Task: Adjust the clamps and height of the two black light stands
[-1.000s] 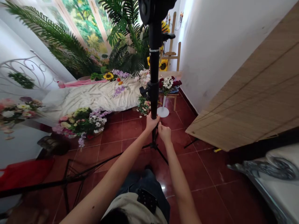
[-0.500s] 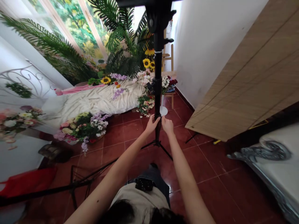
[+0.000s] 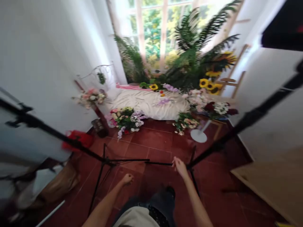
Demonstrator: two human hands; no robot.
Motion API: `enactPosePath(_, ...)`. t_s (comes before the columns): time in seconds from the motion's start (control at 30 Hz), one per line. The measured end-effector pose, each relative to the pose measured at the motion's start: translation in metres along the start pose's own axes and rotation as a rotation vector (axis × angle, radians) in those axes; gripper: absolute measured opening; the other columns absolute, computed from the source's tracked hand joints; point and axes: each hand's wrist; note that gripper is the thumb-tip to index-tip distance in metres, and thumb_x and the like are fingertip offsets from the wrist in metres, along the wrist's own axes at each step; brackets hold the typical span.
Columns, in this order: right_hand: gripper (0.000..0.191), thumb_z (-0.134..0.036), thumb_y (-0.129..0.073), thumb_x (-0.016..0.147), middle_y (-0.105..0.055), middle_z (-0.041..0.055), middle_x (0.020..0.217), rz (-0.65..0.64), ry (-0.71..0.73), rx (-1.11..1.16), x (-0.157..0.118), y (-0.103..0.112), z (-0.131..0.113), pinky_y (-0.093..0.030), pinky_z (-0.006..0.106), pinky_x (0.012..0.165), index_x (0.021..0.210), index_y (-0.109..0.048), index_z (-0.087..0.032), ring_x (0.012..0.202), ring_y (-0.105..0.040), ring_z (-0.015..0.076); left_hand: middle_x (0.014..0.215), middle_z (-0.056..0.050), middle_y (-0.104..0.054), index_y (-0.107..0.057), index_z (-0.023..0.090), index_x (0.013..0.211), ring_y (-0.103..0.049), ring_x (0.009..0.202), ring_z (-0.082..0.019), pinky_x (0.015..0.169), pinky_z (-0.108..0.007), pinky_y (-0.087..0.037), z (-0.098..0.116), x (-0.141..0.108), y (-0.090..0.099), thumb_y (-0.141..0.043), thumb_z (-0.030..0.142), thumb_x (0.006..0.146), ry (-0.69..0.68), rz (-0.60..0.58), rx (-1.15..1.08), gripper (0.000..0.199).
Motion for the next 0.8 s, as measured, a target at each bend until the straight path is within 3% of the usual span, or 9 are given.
enactPosePath(0.1,0.044,-0.060,-0.041,0.077,-0.061,0.0009,0.057,-0.452,0.035,-0.154,-0.022,-0.128,0.001,-0.039,0.022,0.046,0.070,-0.054,-0.018,0.045,-0.053,0.0122,0.048,0.003,-0.056,-0.050,0.014,0.058,-0.055,0.043,-0.011,0.046,-0.019,-0.039,-0.047,0.009,0.090,-0.061,0.020,0.071,-0.017,0.133,-0.178,0.017)
enactPosePath(0.17,0.035,-0.049,-0.043,0.079,-0.061,0.0006,0.059,-0.683,0.021,-0.261,-0.038,-0.203,-0.007,-0.041,0.022,0.049,0.070,-0.054,-0.017,0.049,-0.055,0.0119,0.054,0.001,-0.059,-0.053,0.013,0.063,-0.058,0.049,-0.010,0.051,-0.019,-0.042,-0.074,0.015,0.147,-0.059,0.022,0.074,-0.045,0.223,-0.281,0.015)
enactPosePath(0.23,0.028,-0.041,-0.044,0.081,-0.061,0.0000,0.059,-0.834,0.024,-0.356,-0.053,-0.266,-0.021,-0.042,0.022,0.051,0.071,-0.054,-0.017,0.049,-0.055,0.0110,0.060,-0.001,-0.062,-0.056,0.013,0.069,-0.058,0.051,-0.009,0.053,-0.019,-0.044,-0.096,0.016,0.199,-0.057,0.025,0.076,-0.061,0.312,-0.362,0.014)
enactPosePath(0.33,0.024,-0.035,-0.043,0.083,-0.061,-0.0005,0.061,-0.951,0.085,-0.447,-0.069,-0.340,-0.051,-0.042,0.021,0.052,0.072,-0.054,-0.017,0.048,-0.053,0.0094,0.069,-0.003,-0.065,-0.059,0.013,0.079,-0.058,0.053,-0.009,0.056,-0.021,-0.046,-0.116,0.008,0.265,-0.055,0.027,0.079,-0.131,0.417,-0.483,0.015)
enactPosePath(0.43,0.024,-0.034,-0.042,0.086,-0.062,-0.0004,0.063,-1.034,0.171,-0.509,-0.076,-0.389,-0.085,-0.041,0.021,0.053,0.074,-0.055,-0.017,0.050,-0.053,0.0094,0.072,-0.005,-0.067,-0.061,0.012,0.080,-0.061,0.062,-0.011,0.063,-0.024,-0.049,-0.122,-0.005,0.317,-0.057,0.028,0.078,-0.332,0.508,-0.618,0.017)
enactPosePath(0.53,0.023,-0.031,-0.041,0.087,-0.064,0.0005,0.065,-1.088,0.288,-0.556,-0.071,-0.422,-0.122,-0.042,0.021,0.054,0.075,-0.056,-0.018,0.054,-0.056,0.0111,0.074,-0.007,-0.066,-0.061,0.011,0.080,-0.063,0.068,-0.013,0.069,-0.027,-0.051,-0.116,-0.014,0.355,-0.057,0.027,0.078,-0.479,0.601,-0.678,0.017)
enactPosePath(0.67,0.020,-0.027,-0.041,0.086,-0.067,0.0024,0.072,-1.108,0.514,-0.589,-0.047,-0.455,-0.179,-0.044,0.022,0.062,0.078,-0.058,-0.018,0.064,-0.061,0.0132,0.083,-0.007,-0.066,-0.059,0.013,0.087,-0.063,0.077,-0.013,0.080,-0.032,-0.050,-0.098,-0.011,0.383,-0.059,0.021,0.075,-0.563,0.776,-0.689,0.014)
enactPosePath(0.8,0.019,-0.024,-0.041,0.087,-0.069,0.0035,0.078,-1.081,0.690,-0.719,-0.016,-0.491,-0.243,-0.044,0.021,0.067,0.085,-0.058,-0.017,0.072,-0.064,0.0135,0.100,-0.010,-0.063,-0.054,0.014,0.098,-0.062,0.093,-0.015,0.091,-0.036,-0.047,-0.069,-0.002,0.398,-0.065,0.015,0.069,-0.604,1.009,-0.704,0.032)
Point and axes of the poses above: each hand's wrist, its own x-axis towards the middle knuckle, its own y-axis out of the back of the hand, z = x × y
